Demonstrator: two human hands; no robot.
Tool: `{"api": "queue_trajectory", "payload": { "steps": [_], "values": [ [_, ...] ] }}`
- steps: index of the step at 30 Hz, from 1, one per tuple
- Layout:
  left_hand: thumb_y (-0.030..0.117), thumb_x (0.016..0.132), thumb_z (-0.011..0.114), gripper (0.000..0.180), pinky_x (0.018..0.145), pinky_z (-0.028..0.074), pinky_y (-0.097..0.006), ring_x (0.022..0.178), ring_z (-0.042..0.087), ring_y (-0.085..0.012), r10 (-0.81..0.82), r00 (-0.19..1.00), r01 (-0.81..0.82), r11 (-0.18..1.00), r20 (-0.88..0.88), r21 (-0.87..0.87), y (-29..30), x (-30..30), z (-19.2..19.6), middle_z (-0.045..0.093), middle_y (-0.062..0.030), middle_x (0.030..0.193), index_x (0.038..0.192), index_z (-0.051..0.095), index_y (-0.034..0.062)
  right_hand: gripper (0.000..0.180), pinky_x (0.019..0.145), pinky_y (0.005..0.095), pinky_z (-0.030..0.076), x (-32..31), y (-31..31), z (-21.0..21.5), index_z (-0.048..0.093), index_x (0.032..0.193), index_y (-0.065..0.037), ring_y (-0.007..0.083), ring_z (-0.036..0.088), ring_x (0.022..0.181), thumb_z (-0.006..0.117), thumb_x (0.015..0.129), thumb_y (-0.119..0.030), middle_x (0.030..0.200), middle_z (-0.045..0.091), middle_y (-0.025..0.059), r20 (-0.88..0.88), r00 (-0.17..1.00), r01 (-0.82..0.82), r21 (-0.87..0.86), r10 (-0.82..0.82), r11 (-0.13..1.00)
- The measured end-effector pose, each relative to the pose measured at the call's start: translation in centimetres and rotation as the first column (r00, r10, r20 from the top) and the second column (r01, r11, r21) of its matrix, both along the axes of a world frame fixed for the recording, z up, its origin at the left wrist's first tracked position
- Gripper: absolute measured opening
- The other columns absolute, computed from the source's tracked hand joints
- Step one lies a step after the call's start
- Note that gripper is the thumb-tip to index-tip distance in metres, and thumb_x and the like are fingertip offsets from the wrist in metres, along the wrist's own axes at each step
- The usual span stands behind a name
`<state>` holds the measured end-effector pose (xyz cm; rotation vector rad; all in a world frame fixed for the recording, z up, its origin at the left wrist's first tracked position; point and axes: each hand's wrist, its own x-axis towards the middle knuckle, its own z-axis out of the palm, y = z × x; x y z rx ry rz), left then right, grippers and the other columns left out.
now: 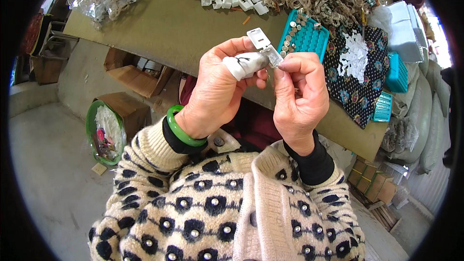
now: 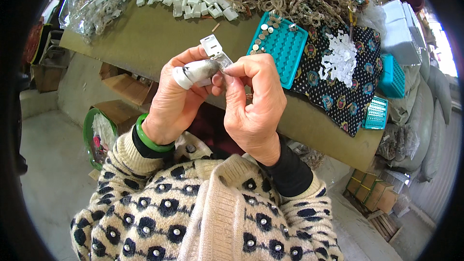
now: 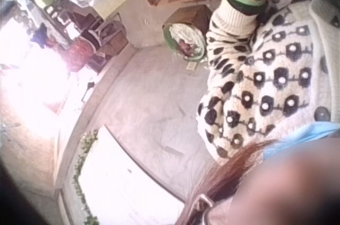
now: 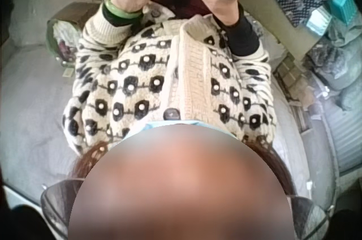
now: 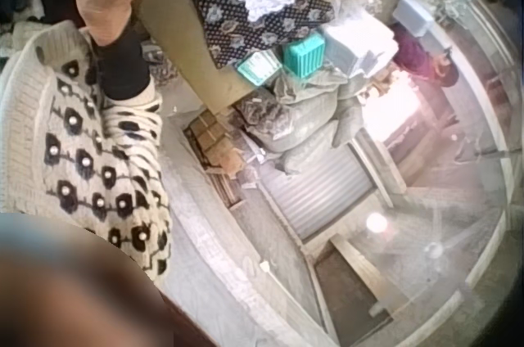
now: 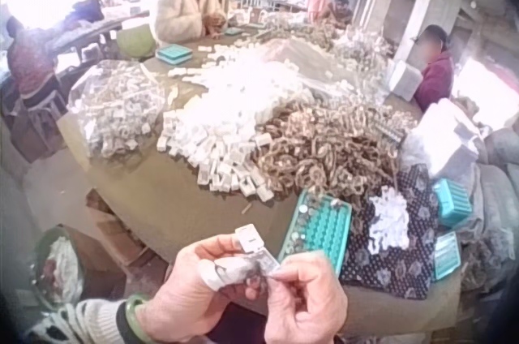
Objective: The person repeatedly picks small metal discs from a blue tray and inserts them into white plastic housings with attached wires. They then place the assembled units onto the table. The process is repeated continuously throughout the clip.
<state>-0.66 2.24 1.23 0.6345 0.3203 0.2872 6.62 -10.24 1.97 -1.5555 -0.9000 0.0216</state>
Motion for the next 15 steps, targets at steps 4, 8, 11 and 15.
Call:
{"api": "queue_trajectory", "payload": {
  "steps": [4,8,11,15],
  "values": [
    [0.017,0.091,0.065,0.026,0.067,0.051,-0.027,0.078,0.063,-0.0146,-0.091,0.996,0.093,0.989,0.016,-0.115,0.32,-0.28,-0.37,0.066,-0.0070,0.090,0.110,0.061,0.0010,0.011,0.063,0.0195,0.046,-0.11,-0.24,-0.14,0.052,0.100,0.000,0.0062,0.053,0.073,0.059,0.093,0.006,0.100,0.053,0.0054,-0.087,0.996,-0.026,0.014,0.027,1.000],
    [0.016,0.091,0.064,0.024,0.067,0.051,-0.027,0.079,0.063,-0.0149,-0.098,0.995,0.098,0.978,0.012,-0.182,0.15,-0.31,-0.56,0.066,-0.0071,0.093,0.110,0.062,0.0016,0.010,0.060,0.0207,0.047,-0.30,-0.31,-0.17,0.052,0.099,0.000,0.0066,0.055,0.068,0.059,0.093,0.005,0.091,0.056,0.0043,-0.229,0.973,0.000,0.039,0.009,0.999],
    [0.015,0.090,0.066,0.026,0.067,0.051,-0.027,0.078,0.063,-0.0148,-0.082,0.997,0.081,0.984,0.003,-0.156,0.13,-0.30,-0.61,0.067,-0.0077,0.095,0.113,0.062,0.0012,0.011,0.056,0.0201,0.045,-0.58,-0.46,-0.05,0.051,0.100,-0.001,0.0049,0.054,0.065,0.061,0.093,0.002,0.087,0.057,0.0025,-0.505,0.861,-0.015,0.092,0.059,0.996],
    [0.014,0.089,0.067,0.030,0.066,0.052,-0.026,0.073,0.062,-0.0142,-0.052,0.999,0.053,0.995,0.011,-0.083,0.30,-0.36,-0.73,0.068,-0.0076,0.095,0.116,0.061,0.0005,0.013,0.053,0.0180,0.040,-0.67,-0.60,0.28,0.053,0.101,-0.001,0.0021,0.051,0.063,0.063,0.093,0.000,0.084,0.058,0.0000,-0.718,0.673,-0.047,0.197,0.177,0.979]
  ]
}}
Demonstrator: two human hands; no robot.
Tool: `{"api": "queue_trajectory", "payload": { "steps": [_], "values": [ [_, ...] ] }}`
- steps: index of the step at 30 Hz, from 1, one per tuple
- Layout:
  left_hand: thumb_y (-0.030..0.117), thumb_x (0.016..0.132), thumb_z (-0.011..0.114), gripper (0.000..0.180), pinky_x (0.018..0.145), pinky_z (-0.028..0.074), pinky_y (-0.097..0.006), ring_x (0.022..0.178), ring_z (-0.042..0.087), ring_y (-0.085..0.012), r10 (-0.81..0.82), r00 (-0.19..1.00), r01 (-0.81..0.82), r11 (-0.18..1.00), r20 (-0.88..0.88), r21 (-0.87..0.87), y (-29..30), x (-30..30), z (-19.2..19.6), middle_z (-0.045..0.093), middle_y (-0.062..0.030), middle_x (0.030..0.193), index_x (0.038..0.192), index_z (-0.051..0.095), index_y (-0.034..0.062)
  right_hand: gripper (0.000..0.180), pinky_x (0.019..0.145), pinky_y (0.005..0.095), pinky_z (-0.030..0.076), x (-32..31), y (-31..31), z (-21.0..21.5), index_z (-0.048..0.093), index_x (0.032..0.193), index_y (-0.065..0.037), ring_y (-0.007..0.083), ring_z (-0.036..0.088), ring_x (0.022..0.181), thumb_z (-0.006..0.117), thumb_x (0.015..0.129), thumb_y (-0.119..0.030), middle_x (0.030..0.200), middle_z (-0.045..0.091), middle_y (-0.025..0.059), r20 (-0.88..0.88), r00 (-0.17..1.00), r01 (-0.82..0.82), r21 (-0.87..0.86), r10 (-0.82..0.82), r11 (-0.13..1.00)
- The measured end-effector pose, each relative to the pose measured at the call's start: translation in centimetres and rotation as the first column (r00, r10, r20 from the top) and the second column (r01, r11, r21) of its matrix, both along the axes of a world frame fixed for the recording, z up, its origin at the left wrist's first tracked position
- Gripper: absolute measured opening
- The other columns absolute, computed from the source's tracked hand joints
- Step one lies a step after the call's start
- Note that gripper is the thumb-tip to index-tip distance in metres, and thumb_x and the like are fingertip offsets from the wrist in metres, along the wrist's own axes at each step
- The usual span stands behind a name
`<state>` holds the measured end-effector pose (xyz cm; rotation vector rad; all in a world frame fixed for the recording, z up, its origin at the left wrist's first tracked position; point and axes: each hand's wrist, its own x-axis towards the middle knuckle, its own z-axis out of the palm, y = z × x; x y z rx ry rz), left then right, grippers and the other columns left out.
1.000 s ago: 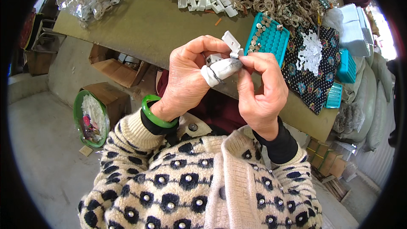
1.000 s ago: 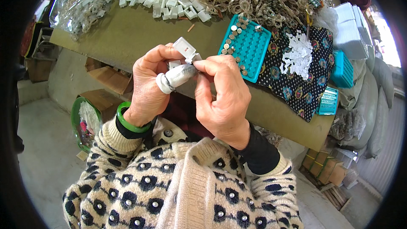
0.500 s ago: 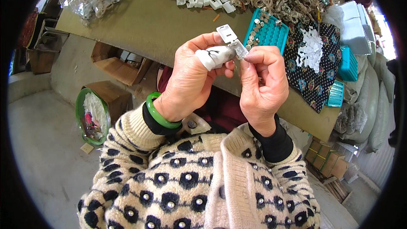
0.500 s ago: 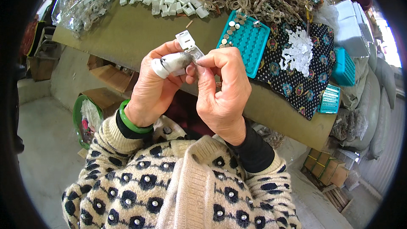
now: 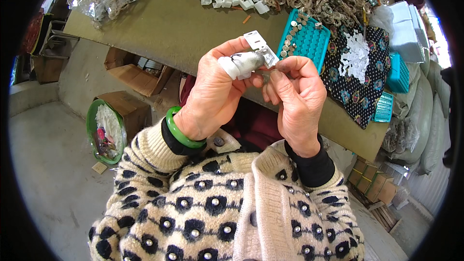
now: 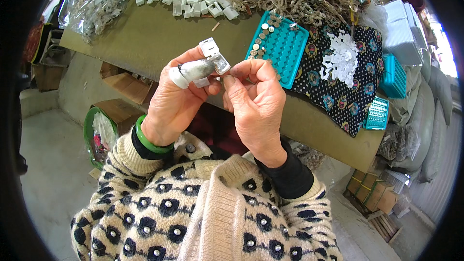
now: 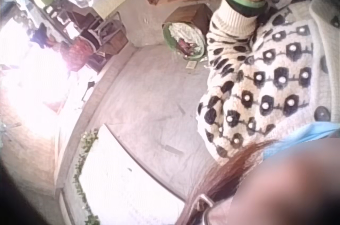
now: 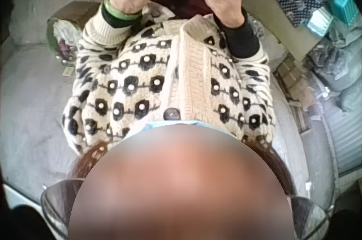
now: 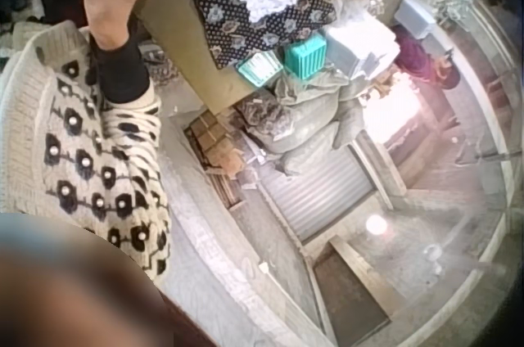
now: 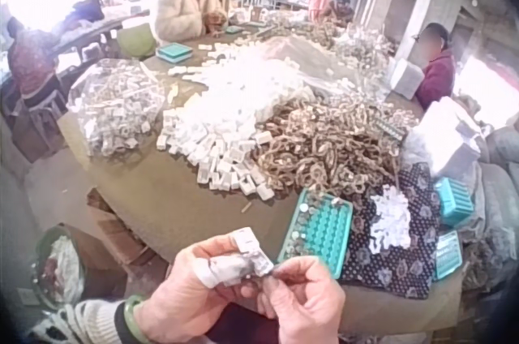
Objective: The person repeatedly picks small metal discs from a blue tray and inserts them into white plastic housings with attached wires. They then place the assembled units onto the table. The process is repeated continuously throughout the clip.
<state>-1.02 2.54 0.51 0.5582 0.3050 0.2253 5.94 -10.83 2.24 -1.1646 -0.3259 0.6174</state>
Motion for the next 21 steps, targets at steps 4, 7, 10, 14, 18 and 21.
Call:
{"api": "queue_trajectory", "payload": {
  "steps": [4,7,10,14,18,21],
  "values": [
    [0.012,0.088,0.068,0.034,0.064,0.051,-0.024,0.070,0.061,-0.0126,0.131,0.991,-0.132,0.981,0.015,0.140,-0.2,0.1,-0.1,0.069,-0.0075,0.094,0.119,0.060,-0.0002,0.009,0.053,0.0189,0.040,-0.2,0.3,0.1,0.057,0.094,0.000,0.0024,0.050,0.061,0.064,0.090,0.002,0.082,0.058,-0.0001,0.306,0.951,0.118,-0.254,-0.036,0.960],
    [0.008,0.085,0.070,0.038,0.064,0.050,-0.023,0.072,0.061,-0.0112,0.247,0.969,-0.237,0.920,0.009,0.311,-0.6,0.2,0.0,0.068,-0.0078,0.093,0.121,0.059,-0.0008,0.010,0.053,0.0225,0.041,-0.1,0.9,-0.2,0.058,0.084,0.000,0.0063,0.051,0.060,0.066,0.085,0.005,0.077,0.056,0.0025,0.525,0.851,0.205,-0.289,-0.025,0.935],
    [0.001,0.082,0.073,0.042,0.069,0.050,-0.021,0.080,0.061,-0.0076,0.356,0.932,-0.337,0.787,0.067,0.517,-1.3,0.2,0.2,0.066,-0.0047,0.094,0.121,0.057,-0.0022,0.011,0.052,0.0254,0.042,0.1,0.8,-0.2,0.056,0.083,-0.001,0.0118,0.051,0.058,0.064,0.082,0.006,0.074,0.053,0.0046,0.749,0.663,0.310,-0.296,0.018,0.904],
    [-0.002,0.077,0.077,0.044,0.069,0.046,-0.016,0.080,0.056,-0.0019,0.431,0.875,-0.421,0.455,0.220,0.785,-1.6,0.2,0.3,0.063,0.0014,0.090,0.117,0.059,-0.0002,0.012,0.051,0.0280,0.043,0.3,1.3,-0.6,0.053,0.081,-0.001,0.0172,0.051,0.056,0.061,0.077,0.008,0.072,0.050,0.0067,0.855,0.518,0.371,-0.229,0.004,0.900],
    [-0.001,0.080,0.073,0.040,0.064,0.047,-0.017,0.076,0.059,-0.0038,0.329,0.944,-0.296,0.852,-0.002,0.431,-1.3,-0.1,0.4,0.065,-0.0003,0.090,0.117,0.058,-0.0014,0.013,0.051,0.0279,0.042,0.3,1.4,-0.6,0.052,0.079,-0.002,0.0152,0.050,0.055,0.061,0.078,0.007,0.069,0.051,0.0060,0.845,0.535,0.370,-0.245,0.010,0.896],
    [0.001,0.084,0.068,0.034,0.058,0.047,-0.019,0.067,0.059,-0.0073,0.195,0.981,-0.191,0.972,-0.017,0.138,-0.5,-0.1,0.4,0.067,-0.0033,0.089,0.117,0.059,-0.0015,0.012,0.049,0.0250,0.040,-0.1,1.3,-0.4,0.052,0.078,-0.002,0.0092,0.047,0.054,0.060,0.082,0.005,0.068,0.054,0.0032,0.688,0.726,0.284,-0.288,-0.009,0.915]
  ]
}}
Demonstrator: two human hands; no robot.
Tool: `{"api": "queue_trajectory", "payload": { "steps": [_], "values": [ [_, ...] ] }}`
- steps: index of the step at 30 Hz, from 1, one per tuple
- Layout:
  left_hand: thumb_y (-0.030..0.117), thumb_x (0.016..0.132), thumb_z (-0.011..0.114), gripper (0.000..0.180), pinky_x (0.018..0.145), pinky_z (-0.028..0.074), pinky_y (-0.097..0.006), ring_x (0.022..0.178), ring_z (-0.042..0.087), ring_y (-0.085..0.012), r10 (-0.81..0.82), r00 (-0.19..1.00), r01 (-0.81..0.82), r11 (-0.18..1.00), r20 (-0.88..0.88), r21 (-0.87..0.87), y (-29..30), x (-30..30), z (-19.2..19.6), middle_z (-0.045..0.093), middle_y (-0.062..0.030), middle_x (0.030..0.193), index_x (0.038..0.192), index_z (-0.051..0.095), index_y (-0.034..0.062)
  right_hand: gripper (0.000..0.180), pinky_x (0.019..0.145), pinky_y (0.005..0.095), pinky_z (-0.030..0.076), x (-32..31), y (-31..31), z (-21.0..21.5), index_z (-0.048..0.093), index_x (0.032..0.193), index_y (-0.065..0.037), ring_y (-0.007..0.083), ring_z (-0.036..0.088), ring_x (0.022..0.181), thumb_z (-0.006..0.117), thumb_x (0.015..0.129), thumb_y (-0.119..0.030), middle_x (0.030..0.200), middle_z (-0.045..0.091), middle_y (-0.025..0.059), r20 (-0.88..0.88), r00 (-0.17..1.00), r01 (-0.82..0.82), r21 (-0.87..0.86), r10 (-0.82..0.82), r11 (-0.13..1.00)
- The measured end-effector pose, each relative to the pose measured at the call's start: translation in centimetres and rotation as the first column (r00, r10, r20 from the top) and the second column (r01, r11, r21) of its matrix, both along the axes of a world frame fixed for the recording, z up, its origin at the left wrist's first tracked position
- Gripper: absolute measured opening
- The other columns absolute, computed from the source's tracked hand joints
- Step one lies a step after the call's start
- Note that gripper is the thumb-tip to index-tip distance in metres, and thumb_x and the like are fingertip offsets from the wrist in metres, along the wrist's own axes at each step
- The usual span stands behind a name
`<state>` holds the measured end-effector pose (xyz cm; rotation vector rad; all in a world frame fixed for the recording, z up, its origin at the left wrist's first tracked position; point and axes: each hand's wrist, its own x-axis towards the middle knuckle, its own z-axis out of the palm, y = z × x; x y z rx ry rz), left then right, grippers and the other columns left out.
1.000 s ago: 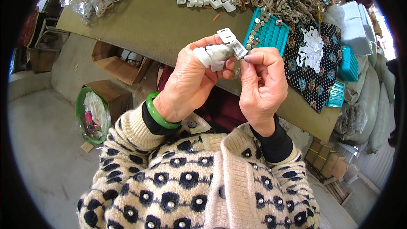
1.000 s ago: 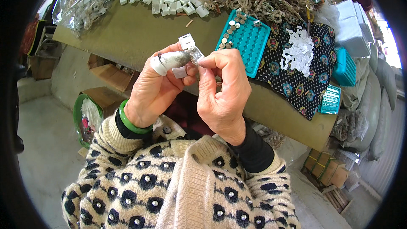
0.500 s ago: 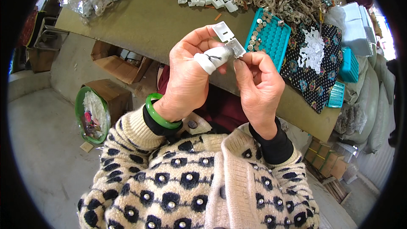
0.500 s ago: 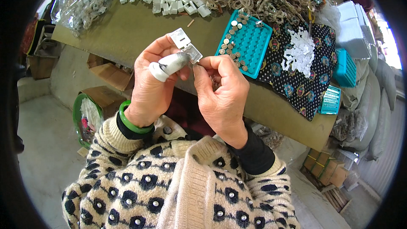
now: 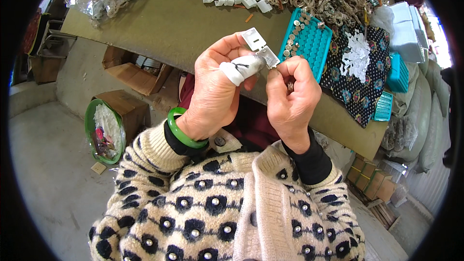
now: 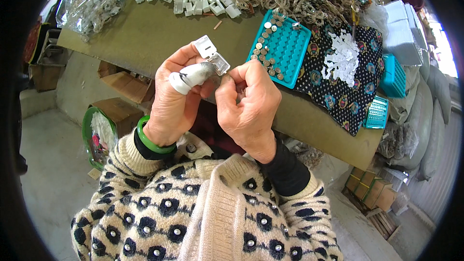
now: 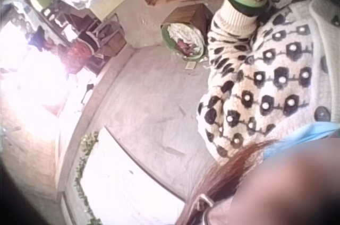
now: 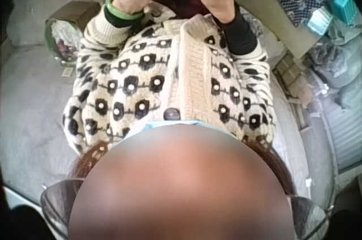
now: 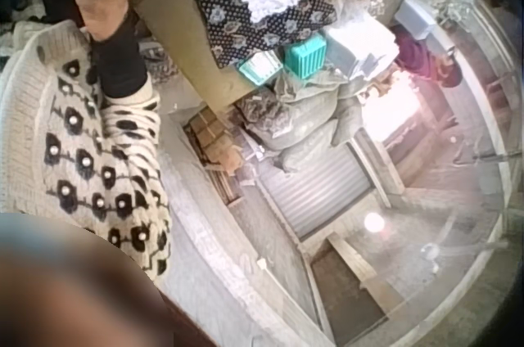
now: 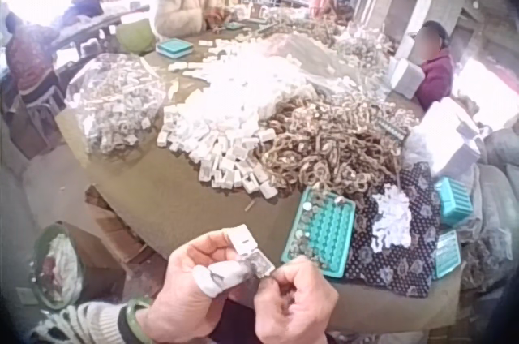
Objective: The person repeatedly picks small metal discs from a blue tray and inserts them into white plastic housings with attached wires. They then place the assembled units onto the table. The process is repeated continuously throughout the clip.
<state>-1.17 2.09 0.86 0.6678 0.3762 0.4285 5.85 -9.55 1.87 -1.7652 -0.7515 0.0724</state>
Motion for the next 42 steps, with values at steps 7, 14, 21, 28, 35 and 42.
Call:
{"api": "queue_trajectory", "payload": {
  "steps": [7,14,21,28,35,42],
  "values": [
    [0.018,0.092,0.066,0.038,0.061,0.049,-0.023,0.068,0.058,-0.0101,-0.100,0.994,0.103,0.991,0.035,-0.089,0.3,-0.3,-0.3,0.069,-0.0104,0.098,0.125,0.057,0.0017,0.007,0.045,0.0208,0.030,0.0,-0.6,0.6,0.054,0.084,-0.003,0.0029,0.036,0.048,0.055,0.091,-0.004,0.069,0.057,0.0005,-0.846,0.440,0.024,0.346,0.301,0.938],
    [0.011,0.094,0.061,0.031,0.075,0.060,-0.035,0.081,0.071,-0.0203,-0.084,0.996,0.084,0.995,0.013,-0.052,0.7,-0.5,0.4,0.068,-0.0143,0.101,0.121,0.056,-0.0018,0.019,0.064,0.0257,0.050,-0.4,-0.5,0.4,0.056,0.109,0.003,0.0111,0.056,0.066,0.051,0.095,-0.009,0.096,0.065,0.0100,-0.759,0.623,-0.026,0.223,0.190,0.975],
    [0.000,0.090,0.065,0.019,0.072,0.055,-0.024,0.080,0.066,-0.0114,-0.014,0.998,0.038,0.923,-0.066,0.382,-1.1,-0.9,0.9,0.068,-0.0087,0.092,0.109,0.063,-0.0034,0.015,0.088,0.0269,0.051,-0.5,-1.2,1.2,0.051,0.108,0.003,0.0121,0.062,0.090,0.050,0.099,-0.008,0.100,0.061,0.0087,-0.657,0.700,-0.081,0.319,0.282,0.944],
    [-0.007,0.076,0.073,0.023,0.058,0.043,-0.023,0.067,0.051,-0.0096,0.085,0.996,-0.021,0.530,-0.029,0.848,-2.4,-1.0,0.3,0.054,-0.0036,0.079,0.098,0.067,-0.0019,0.019,0.066,0.0219,0.042,-0.5,-2.0,0.6,0.052,0.097,0.001,0.0046,0.047,0.074,0.043,0.081,0.007,0.088,0.055,0.0020,-0.734,0.641,-0.032,0.266,0.224,0.963],
    [0.009,0.090,0.065,0.028,0.075,0.061,-0.037,0.083,0.070,-0.0237,-0.226,0.973,0.227,0.974,-0.049,0.020,-1.1,-1.5,0.0,0.068,-0.0144,0.102,0.115,0.061,-0.0019,0.013,0.069,0.0362,0.050,2.7,-4.9,-0.1,0.062,0.096,0.001,0.0293,0.060,0.077,0.065,0.084,0.002,0.089,0.059,0.0142,0.459,0.888,0.098,-0.138,-0.024,0.986],
    [0.011,0.088,0.068,0.023,0.056,0.055,-0.029,0.073,0.065,-0.0162,-0.337,0.935,0.326,0.939,-0.112,-0.111,-1.2,-1.3,-0.2,0.068,-0.0107,0.095,0.108,0.062,0.0018,0.018,0.074,0.0394,0.044,5.5,-6.4,-2.2,0.061,0.091,-0.002,0.0294,0.054,0.083,0.071,0.077,0.000,0.087,0.053,0.0110,0.621,0.778,0.243,-0.439,0.096,0.865]
  ]
}}
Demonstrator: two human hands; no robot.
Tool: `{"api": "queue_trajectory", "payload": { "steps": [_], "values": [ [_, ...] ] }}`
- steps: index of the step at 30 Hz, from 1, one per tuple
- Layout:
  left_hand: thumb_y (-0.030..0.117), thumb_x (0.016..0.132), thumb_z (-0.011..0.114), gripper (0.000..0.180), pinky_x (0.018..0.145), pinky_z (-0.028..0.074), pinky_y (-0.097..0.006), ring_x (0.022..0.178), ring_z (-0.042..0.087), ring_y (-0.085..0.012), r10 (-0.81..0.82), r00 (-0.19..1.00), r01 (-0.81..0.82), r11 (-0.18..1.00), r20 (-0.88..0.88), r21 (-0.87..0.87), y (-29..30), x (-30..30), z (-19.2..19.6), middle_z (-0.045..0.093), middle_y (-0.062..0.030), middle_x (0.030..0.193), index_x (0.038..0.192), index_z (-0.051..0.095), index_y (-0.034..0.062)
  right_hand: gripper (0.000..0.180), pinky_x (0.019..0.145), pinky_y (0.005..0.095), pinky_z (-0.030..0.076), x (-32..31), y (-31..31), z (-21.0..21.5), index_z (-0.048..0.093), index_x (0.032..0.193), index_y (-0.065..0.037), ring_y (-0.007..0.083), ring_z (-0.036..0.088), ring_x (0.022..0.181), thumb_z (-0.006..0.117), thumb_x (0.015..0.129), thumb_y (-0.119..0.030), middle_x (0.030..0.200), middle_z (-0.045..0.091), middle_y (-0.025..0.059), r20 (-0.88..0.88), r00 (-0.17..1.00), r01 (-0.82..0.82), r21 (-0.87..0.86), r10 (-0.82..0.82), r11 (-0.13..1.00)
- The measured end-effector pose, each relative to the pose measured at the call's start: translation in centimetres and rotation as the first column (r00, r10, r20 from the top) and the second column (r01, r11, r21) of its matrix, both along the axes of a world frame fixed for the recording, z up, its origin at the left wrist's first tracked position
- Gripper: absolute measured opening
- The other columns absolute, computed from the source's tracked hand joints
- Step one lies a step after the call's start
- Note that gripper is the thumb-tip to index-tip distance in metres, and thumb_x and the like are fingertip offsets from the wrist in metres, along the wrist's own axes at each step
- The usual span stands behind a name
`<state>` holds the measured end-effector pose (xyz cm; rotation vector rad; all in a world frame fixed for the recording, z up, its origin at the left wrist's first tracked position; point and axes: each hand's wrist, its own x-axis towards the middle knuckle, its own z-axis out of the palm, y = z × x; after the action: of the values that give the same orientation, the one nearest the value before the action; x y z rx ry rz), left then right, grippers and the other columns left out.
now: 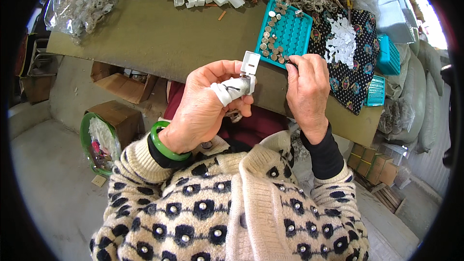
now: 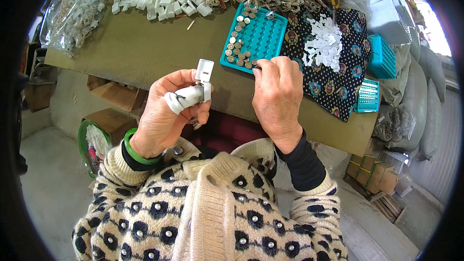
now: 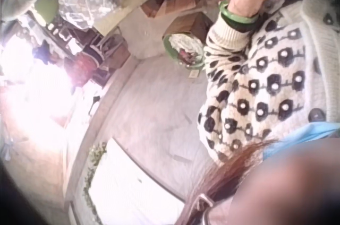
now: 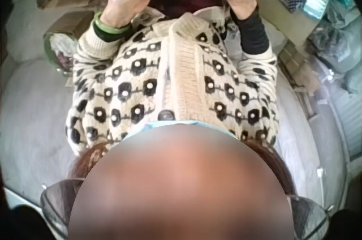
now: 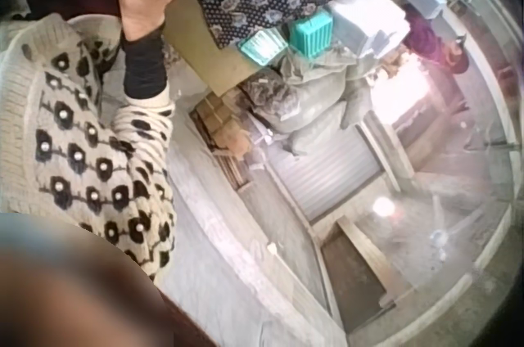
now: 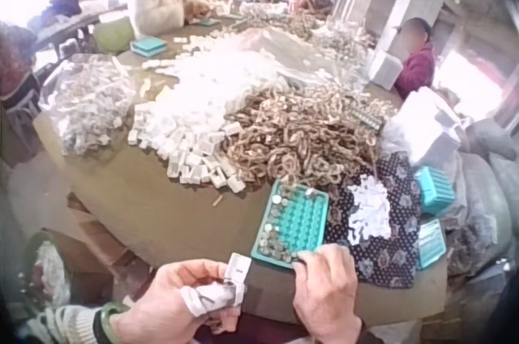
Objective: The person repeatedly picks small metal discs from a blue tray and inserts them into white plastic housings with attached wires. They then place the assembled units onto the table. The process is repeated continuously throughout the clip.
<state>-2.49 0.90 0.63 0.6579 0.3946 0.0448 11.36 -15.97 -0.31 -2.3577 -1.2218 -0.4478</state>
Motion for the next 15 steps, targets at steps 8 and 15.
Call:
{"api": "queue_trajectory", "payload": {
  "steps": [8,15],
  "values": [
    [0.007,0.082,0.067,0.016,0.047,0.033,-0.020,0.060,0.050,-0.0082,-0.033,0.999,0.035,0.997,0.023,-0.068,0.6,0.9,-0.1,0.058,-0.0040,0.080,0.095,0.058,0.0046,0.014,0.062,0.0373,0.049,1.4,0.2,2.0,0.058,0.086,-0.002,0.0288,0.060,0.071,0.068,0.078,0.005,0.079,0.059,0.0108,-0.377,0.926,0.021,0.116,0.024,0.993],
    [0.010,0.083,0.070,0.017,0.047,0.040,-0.023,0.062,0.055,-0.0105,-0.016,0.997,0.024,0.994,0.074,-0.110,0.9,1.6,-0.3,0.064,-0.0075,0.086,0.094,0.058,0.0057,0.017,0.066,0.0384,0.050,1.5,0.8,2.2,0.063,0.099,0.000,0.0311,0.061,0.075,0.065,0.082,0.005,0.087,0.059,0.0135,-0.294,0.948,-0.132,-0.010,0.124,0.991]
  ]
}}
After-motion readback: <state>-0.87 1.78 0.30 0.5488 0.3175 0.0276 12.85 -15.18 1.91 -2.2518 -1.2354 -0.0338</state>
